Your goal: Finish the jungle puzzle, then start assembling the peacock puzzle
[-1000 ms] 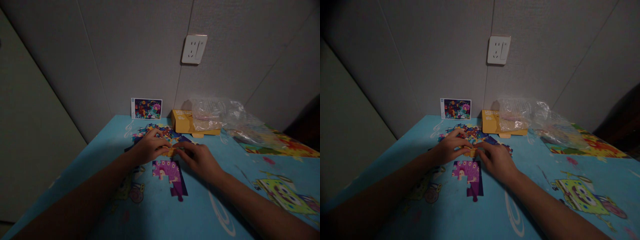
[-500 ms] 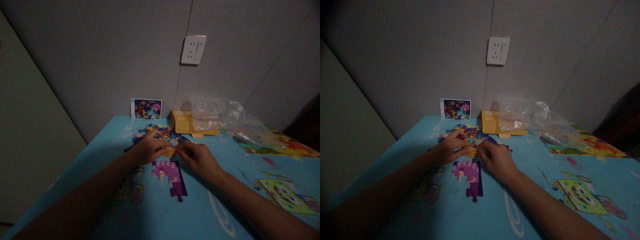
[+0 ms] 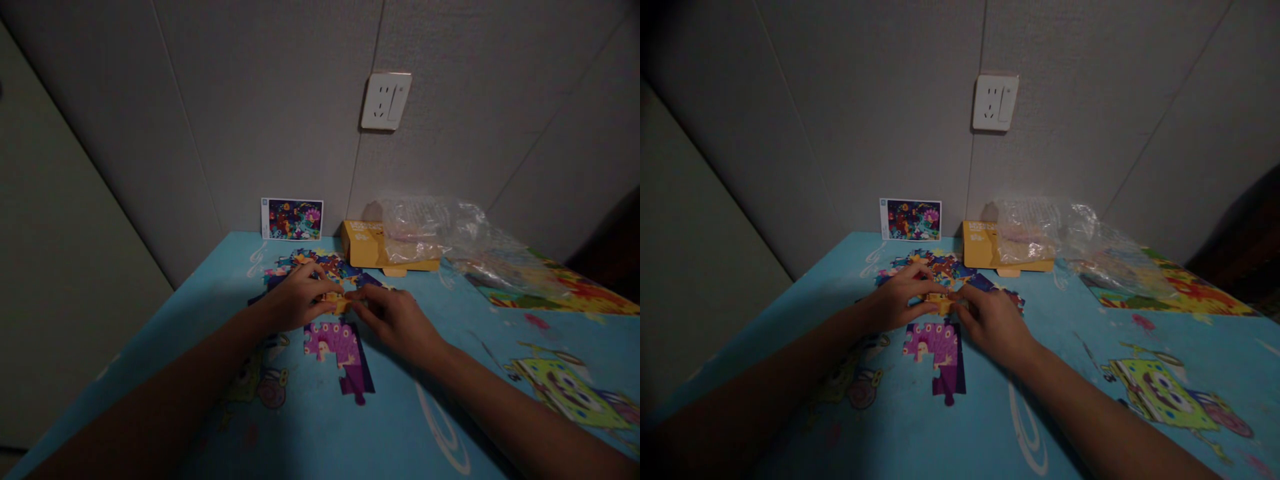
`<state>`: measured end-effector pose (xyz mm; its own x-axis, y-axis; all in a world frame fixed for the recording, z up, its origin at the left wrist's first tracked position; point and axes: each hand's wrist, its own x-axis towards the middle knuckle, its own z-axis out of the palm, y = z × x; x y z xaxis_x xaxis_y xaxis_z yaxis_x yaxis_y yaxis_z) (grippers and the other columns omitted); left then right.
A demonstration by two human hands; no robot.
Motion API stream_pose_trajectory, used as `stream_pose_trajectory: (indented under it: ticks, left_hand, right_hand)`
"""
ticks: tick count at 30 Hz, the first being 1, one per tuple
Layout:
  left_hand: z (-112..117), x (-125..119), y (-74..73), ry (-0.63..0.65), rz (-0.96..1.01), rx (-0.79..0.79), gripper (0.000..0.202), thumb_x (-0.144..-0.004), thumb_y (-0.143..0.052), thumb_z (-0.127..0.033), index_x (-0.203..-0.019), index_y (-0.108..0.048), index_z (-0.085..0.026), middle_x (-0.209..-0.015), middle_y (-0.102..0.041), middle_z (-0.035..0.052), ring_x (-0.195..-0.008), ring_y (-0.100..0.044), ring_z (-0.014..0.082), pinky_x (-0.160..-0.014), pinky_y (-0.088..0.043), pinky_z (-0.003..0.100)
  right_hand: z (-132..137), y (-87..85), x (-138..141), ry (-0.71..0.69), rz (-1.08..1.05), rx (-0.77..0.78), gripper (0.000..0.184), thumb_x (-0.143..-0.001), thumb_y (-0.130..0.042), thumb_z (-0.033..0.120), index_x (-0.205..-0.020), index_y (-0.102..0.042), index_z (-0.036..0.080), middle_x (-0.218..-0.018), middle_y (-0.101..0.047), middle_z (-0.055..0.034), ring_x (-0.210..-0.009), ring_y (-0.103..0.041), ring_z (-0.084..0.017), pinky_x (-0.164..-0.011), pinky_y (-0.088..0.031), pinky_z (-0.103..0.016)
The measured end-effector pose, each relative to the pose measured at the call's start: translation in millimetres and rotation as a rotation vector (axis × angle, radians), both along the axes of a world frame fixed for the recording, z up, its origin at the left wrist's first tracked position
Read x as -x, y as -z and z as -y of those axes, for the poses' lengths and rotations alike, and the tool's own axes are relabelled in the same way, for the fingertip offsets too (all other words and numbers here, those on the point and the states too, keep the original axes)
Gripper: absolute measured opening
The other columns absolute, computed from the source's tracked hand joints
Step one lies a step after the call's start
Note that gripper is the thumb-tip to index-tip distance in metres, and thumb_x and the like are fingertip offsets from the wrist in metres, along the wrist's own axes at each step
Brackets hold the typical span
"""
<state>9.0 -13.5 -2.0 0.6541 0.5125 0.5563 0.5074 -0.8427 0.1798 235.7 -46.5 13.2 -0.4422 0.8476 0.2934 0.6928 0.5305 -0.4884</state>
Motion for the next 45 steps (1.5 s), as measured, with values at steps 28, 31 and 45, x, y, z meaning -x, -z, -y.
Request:
stream_pose_trajectory:
  ticks: [28,31,45]
  left_hand:
    - [5,-5,-15.6,0.137,0.115,-0.242,0.006,-0.084,-0.066,-0.017,-0.082,-0.070,-0.021,-0.120,-0.060,0.0082,-0.116,-0.045,0.0247,-0.098,-0.045,0.047]
    - [6,-5,-15.2,0.134,0.115,-0.240,0.008,-0.084,-0.066,-0.015,-0.081,-0.070,-0.021,-0.120,-0.060,0.0080,-0.116,-0.044,0.0245,-0.098,-0.044,0.046]
    - [10,-4,-14.7,0.107,0.075,-0.044,0.061,-0.077,-0.073,-0.029,-0.132,-0.050,-0.017,-0.122,-0.059,0.0121,-0.115,-0.045,0.0287,-0.100,-0.040,0.050]
  right_hand:
    - [3,2.5,9,0.077,-0.099,0.214,0.048,-0.081,-0.060,0.047,-0.113,-0.065,0.013,-0.053,-0.047,0.0042,-0.048,-0.042,-0.013,-0.047,-0.025,-0.027]
    - [3,3.5,8,0.063,-0.089,0.248,0.059,-0.079,-0.062,0.049,-0.126,-0.058,0.013,-0.053,-0.047,0.0055,-0.047,-0.042,-0.013,-0.046,-0.024,-0.027]
    - [5,0.0,10,0.098,-0.084,0.186,0.047,-0.077,-0.065,0.038,-0.117,-0.058,0.014,-0.054,-0.049,0.0053,-0.048,-0.044,-0.013,-0.048,-0.025,-0.025]
